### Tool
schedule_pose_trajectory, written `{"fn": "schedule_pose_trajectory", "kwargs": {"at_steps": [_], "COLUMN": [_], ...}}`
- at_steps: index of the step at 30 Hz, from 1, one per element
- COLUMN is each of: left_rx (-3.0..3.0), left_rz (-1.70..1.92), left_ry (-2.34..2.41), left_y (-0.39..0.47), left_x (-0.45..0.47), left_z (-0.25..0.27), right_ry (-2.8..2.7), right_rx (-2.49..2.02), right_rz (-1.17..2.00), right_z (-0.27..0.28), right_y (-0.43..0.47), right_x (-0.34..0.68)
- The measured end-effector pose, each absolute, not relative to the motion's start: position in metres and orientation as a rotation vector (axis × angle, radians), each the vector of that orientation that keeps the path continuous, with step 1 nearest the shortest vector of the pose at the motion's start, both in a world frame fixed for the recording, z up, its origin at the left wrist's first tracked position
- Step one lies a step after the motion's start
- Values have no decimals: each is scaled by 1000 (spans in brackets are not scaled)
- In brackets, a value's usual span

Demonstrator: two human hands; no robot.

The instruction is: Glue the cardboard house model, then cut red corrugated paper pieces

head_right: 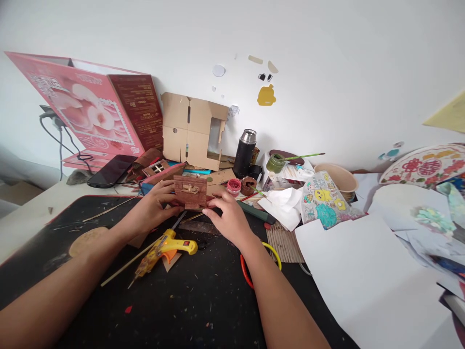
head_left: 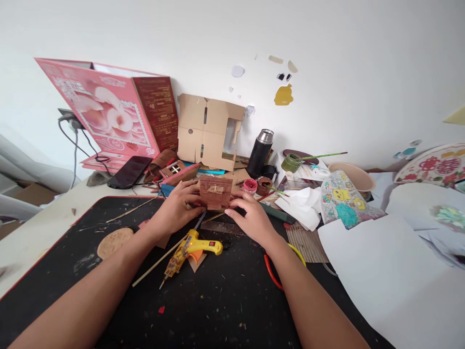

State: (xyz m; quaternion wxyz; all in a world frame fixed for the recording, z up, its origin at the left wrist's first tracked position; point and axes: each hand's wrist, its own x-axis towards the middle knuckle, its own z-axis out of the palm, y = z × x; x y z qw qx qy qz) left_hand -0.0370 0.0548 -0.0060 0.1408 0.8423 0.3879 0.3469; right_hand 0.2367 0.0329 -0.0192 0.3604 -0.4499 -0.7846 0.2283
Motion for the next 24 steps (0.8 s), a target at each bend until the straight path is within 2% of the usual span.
{"fn": "schedule_pose_trajectory", "kwargs": {"at_steps": [13, 24], "left_rx": [2459, 2259], "left_rz": [884, 743], "left_ry": [1056, 1280], "left_y": [56, 51], "left_x": [-32, -28], "left_z": [-2, 7], "right_ry": [-2015, -2041], "right_rx": [-1186, -1231], "right_rz": [607, 615], "right_z": [-18, -18], "right_y": [33, 36], "right_x": [235, 237]}}
